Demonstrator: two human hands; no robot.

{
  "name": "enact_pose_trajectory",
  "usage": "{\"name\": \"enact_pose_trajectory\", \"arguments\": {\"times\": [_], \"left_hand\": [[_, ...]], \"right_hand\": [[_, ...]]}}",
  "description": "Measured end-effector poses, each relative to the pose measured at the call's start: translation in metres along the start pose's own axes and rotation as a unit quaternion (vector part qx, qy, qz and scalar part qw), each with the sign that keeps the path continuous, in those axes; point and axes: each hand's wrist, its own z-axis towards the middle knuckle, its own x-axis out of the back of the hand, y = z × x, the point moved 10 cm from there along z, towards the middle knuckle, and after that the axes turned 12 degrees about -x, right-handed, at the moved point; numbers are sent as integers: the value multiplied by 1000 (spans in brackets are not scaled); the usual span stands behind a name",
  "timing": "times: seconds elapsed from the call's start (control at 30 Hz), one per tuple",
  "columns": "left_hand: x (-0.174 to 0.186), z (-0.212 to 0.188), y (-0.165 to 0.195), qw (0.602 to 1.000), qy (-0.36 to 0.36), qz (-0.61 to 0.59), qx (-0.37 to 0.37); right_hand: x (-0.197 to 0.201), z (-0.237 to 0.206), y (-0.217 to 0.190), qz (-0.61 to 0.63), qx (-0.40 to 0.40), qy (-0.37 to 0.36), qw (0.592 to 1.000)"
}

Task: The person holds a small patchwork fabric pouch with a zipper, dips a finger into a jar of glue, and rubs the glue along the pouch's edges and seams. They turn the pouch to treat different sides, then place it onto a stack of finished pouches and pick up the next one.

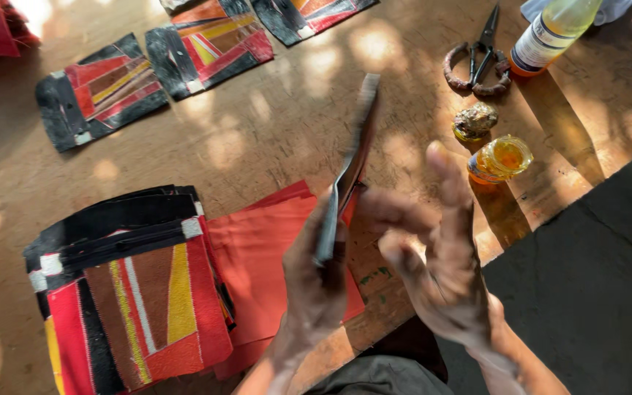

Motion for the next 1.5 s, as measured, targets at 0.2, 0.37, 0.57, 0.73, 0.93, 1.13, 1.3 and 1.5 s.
{"name": "enact_pose_trajectory", "arguments": {"times": [0.2,0.37,0.57,0.73,0.93,1.13,1.3,1.5], "left_hand": [[24,-6,-22,986,87,-132,59],[28,-17,-37,916,136,-367,86],[30,-23,-45,896,146,-401,127],[32,-27,-50,898,160,-389,128],[34,-30,-55,895,159,-401,110],[35,-36,-55,902,156,-392,95],[38,-44,-67,914,174,-342,131],[42,-47,-68,948,177,-236,116]], "right_hand": [[1,30,3,-278,48,124,951],[-6,28,-2,-294,49,145,943],[-9,32,-4,-339,43,120,932],[-15,38,-1,-327,33,64,942],[-18,38,-3,-312,22,67,947],[-15,42,6,-277,-10,60,959],[-10,45,17,-239,-50,45,969],[-15,43,14,-213,-42,34,976]]}}
